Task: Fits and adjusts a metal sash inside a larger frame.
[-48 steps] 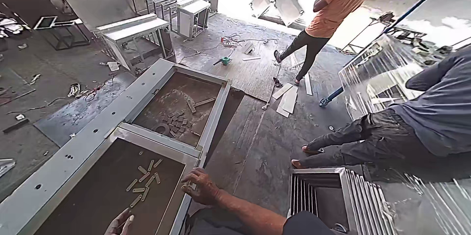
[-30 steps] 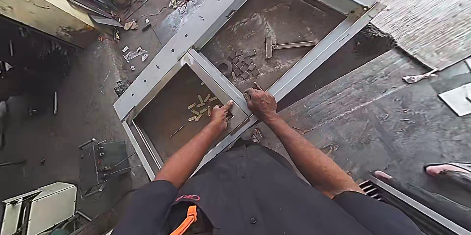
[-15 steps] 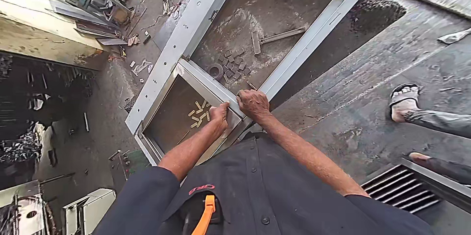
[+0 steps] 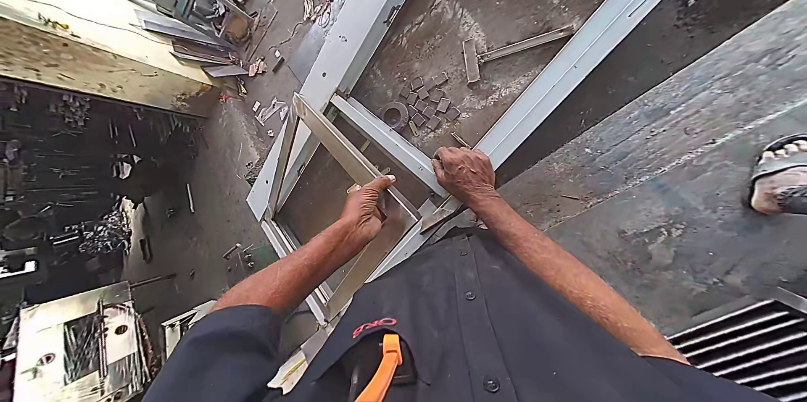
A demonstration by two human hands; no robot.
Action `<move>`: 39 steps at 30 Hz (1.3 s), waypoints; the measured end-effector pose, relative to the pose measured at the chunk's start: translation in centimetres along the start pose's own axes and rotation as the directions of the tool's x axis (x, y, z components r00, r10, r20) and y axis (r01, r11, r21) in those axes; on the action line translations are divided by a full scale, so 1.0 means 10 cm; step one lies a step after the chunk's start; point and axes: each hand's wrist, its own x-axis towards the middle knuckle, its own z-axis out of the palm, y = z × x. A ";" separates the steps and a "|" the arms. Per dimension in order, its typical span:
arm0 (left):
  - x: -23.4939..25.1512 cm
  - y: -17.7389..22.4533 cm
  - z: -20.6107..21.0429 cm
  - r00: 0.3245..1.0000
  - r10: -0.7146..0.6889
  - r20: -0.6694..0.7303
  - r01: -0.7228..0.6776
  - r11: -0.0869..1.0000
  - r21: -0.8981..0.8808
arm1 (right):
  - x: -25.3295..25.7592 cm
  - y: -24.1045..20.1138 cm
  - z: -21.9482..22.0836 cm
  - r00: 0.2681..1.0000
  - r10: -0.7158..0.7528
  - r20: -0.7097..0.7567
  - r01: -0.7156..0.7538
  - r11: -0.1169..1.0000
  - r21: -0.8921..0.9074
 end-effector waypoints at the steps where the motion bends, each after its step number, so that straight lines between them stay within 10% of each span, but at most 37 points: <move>1: -0.09 0.06 -0.07 1.000 0.002 0.016 -0.002 1.000 -0.014 | 0.00 0.00 -0.01 1.000 0.002 0.000 -0.002 1.000 -0.006; 9: -0.84 0.43 -0.82 0.983 0.115 0.142 -0.101 0.989 -0.103 | -0.04 0.01 -0.08 0.998 -0.031 -0.046 0.035 0.995 0.093; 14: -1.36 0.61 -1.49 0.960 0.207 0.189 -0.177 0.970 -0.165 | -0.24 -0.02 -0.09 0.880 -0.437 -0.184 0.469 0.861 0.197; 17: -1.61 0.65 -1.96 0.931 0.299 0.211 -0.253 0.942 -0.220 | -0.46 -0.21 -0.11 0.713 -0.698 0.069 0.681 0.713 0.168; 22: -2.01 0.69 -3.09 0.858 0.409 0.309 -0.327 0.901 -0.284 | -0.50 -0.18 0.23 0.600 -0.734 0.319 0.766 0.642 0.038; 27: -2.34 0.60 -4.27 0.837 0.449 0.312 -0.368 0.885 -0.285 | -0.48 -0.25 0.32 0.662 -0.690 0.293 0.726 0.688 -0.022; 31: -2.12 0.30 -5.66 0.706 0.504 0.498 -0.127 0.782 -0.611 | -0.36 -0.68 0.29 0.718 -0.570 0.399 0.638 0.769 -0.049; 35: -1.99 -0.01 -6.97 0.782 0.498 0.374 -0.307 0.831 -0.464 | -0.24 -1.24 0.59 0.719 -0.536 0.443 0.655 0.735 -0.175; 39: -2.22 -0.05 -6.85 0.880 0.457 -0.128 -0.439 0.886 0.148 | -0.56 -2.00 1.06 0.617 -0.662 0.425 0.735 0.678 -0.010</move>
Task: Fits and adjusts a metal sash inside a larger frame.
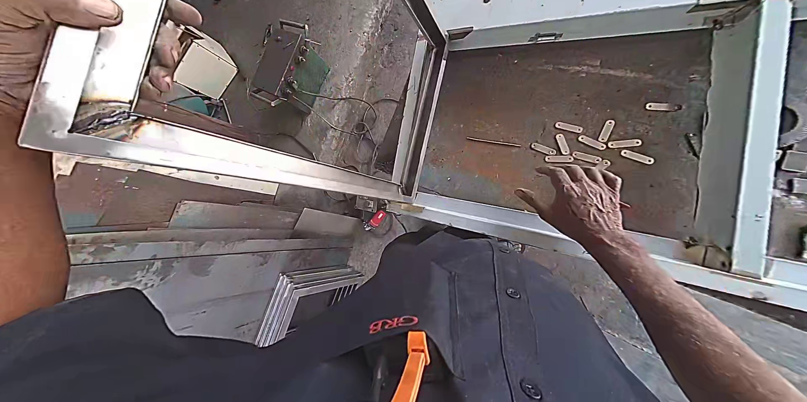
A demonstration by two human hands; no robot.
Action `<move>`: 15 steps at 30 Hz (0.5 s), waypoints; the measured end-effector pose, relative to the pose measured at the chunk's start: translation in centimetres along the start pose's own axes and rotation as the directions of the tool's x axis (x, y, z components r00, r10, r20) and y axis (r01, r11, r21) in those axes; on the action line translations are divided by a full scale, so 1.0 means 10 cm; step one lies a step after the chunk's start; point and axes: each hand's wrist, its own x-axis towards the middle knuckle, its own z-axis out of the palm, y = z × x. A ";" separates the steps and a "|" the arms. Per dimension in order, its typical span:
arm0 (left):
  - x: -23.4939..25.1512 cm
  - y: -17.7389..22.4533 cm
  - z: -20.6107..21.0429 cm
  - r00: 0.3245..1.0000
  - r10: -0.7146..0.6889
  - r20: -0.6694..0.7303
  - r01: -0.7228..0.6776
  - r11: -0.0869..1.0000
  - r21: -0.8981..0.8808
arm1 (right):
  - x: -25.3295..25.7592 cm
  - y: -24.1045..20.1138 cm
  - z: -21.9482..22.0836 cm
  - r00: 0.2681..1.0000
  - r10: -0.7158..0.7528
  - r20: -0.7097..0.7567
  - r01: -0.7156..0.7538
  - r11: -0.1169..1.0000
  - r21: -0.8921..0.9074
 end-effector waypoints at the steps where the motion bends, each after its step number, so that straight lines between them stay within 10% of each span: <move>1: 0.01 -0.03 -0.04 0.998 -0.016 -0.060 0.022 0.994 0.107 | 0.10 -0.27 0.11 0.997 -0.054 0.048 0.049 0.995 0.086; 7: 0.26 -0.39 -0.34 0.912 -0.268 -0.311 0.354 0.897 0.265 | 0.59 -1.46 0.84 0.865 -0.337 0.372 0.153 0.883 0.444; 15: 0.93 -1.79 -0.83 0.746 -0.256 -0.615 0.566 0.730 0.382 | 0.70 -1.67 0.93 0.790 -0.388 0.475 0.163 0.880 0.447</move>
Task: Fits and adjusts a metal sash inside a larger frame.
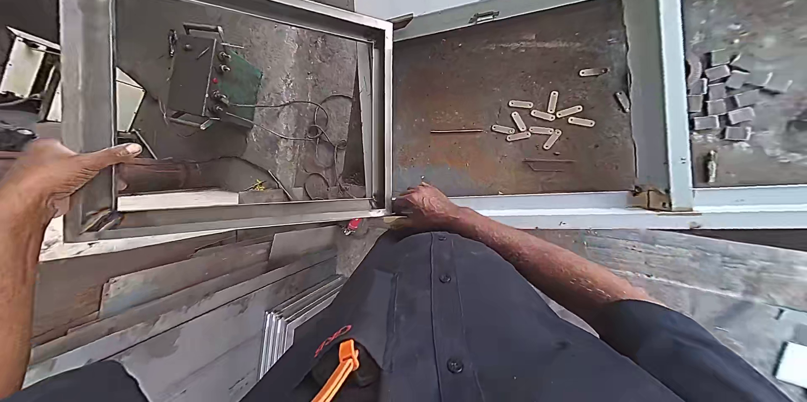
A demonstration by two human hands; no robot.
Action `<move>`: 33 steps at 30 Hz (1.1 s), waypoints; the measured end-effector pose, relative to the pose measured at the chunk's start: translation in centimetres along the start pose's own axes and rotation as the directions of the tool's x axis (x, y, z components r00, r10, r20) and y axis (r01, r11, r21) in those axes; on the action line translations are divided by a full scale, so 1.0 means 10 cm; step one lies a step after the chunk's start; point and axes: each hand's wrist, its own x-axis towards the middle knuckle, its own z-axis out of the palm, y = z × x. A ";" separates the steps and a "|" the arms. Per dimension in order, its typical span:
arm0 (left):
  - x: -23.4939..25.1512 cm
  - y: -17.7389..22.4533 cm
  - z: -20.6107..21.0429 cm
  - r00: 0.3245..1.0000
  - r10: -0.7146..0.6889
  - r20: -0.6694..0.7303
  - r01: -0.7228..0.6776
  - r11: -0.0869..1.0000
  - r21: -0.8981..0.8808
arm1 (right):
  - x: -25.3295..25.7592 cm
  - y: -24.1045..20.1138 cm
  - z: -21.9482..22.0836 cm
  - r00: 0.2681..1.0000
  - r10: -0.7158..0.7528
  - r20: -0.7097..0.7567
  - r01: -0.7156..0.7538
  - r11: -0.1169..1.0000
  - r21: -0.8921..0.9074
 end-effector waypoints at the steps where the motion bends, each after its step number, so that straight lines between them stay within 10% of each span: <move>1: 0.09 -0.03 0.08 0.999 0.005 -0.035 -0.004 1.000 0.026 | 0.00 0.00 -0.01 1.000 -0.008 0.015 0.008 1.000 -0.010; 15: 1.03 -0.74 1.38 0.999 0.026 0.032 -0.035 0.946 0.323 | -0.03 -0.01 -0.01 0.997 -0.078 0.019 0.074 0.986 0.147; 23: 0.83 -1.15 2.32 0.973 -0.033 0.229 -0.011 0.982 0.187 | -0.38 0.19 -0.45 0.988 0.114 0.105 -0.121 0.991 0.062; 28: 0.39 -1.35 2.66 0.959 -0.039 0.280 0.030 0.999 0.035 | -0.77 0.49 -0.83 0.918 0.334 -0.214 -0.350 0.936 -0.041; 31: -0.04 -1.39 2.78 0.957 -0.036 0.287 0.062 0.995 -0.082 | -0.80 0.33 -0.86 0.839 0.463 -0.286 -0.268 0.809 0.523; 33: -0.34 -1.37 2.83 0.954 -0.060 0.294 0.098 0.988 -0.119 | -0.74 0.15 -0.70 0.846 0.506 -0.168 -0.025 0.351 0.936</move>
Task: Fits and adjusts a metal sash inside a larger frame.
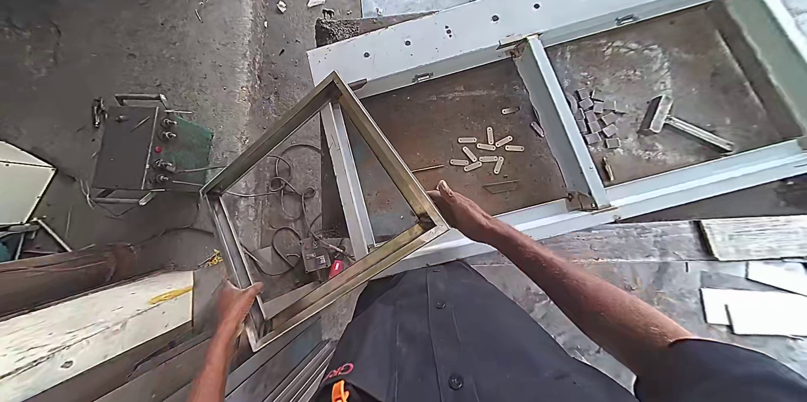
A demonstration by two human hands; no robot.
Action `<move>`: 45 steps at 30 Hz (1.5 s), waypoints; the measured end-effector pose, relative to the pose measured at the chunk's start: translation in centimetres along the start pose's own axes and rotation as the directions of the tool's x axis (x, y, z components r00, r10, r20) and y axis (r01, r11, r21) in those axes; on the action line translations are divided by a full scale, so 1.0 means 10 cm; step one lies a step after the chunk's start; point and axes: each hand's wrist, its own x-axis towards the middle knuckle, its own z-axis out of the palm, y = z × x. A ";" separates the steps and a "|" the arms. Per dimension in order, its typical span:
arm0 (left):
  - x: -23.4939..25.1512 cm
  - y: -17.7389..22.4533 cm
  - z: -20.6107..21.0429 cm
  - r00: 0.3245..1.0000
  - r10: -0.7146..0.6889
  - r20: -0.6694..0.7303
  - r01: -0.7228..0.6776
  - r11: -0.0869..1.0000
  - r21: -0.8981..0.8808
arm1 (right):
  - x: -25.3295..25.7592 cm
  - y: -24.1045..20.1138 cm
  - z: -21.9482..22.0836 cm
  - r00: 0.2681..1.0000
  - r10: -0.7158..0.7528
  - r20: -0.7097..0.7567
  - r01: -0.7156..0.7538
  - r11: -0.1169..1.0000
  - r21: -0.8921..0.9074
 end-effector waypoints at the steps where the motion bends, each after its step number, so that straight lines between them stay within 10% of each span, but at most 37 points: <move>1: -0.14 0.00 0.07 1.000 -0.004 -0.002 0.004 0.999 -0.046 | -0.03 0.04 0.11 0.999 0.038 0.031 -0.045 0.961 0.272; 4: -0.53 0.01 0.29 0.997 -0.005 -0.077 -0.016 0.963 -0.268 | -0.08 0.08 0.26 1.000 -0.019 -0.024 0.030 0.645 0.764; 8: -0.99 0.16 0.49 0.986 -0.047 -0.158 -0.033 0.884 -0.466 | -0.25 0.00 0.14 0.971 -0.146 -0.189 0.237 0.504 0.830; 14: -1.59 0.83 0.86 0.963 -0.034 -0.268 -0.138 0.790 -0.597 | -0.66 -0.47 -0.32 0.900 -0.316 -0.301 0.435 0.597 0.674; 18: -1.98 1.79 1.36 0.927 -0.024 -0.374 -0.309 0.513 -0.801 | -0.96 -1.46 -0.49 0.722 -0.412 -0.555 0.682 0.559 0.472; 24: -2.23 3.34 2.04 0.977 0.213 0.014 -0.034 0.221 -0.975 | -1.65 -2.73 -1.23 0.386 -0.858 -0.340 0.912 0.409 0.002; 37: -1.62 4.87 3.21 0.889 0.274 0.366 0.226 0.431 -0.874 | -1.18 -3.20 -1.67 0.089 -0.994 0.060 0.993 0.085 -0.077; 45: -1.65 5.02 3.49 0.841 0.256 0.476 0.326 0.463 -0.824 | -1.07 -3.28 -1.99 0.069 -0.990 0.122 0.997 0.063 -0.054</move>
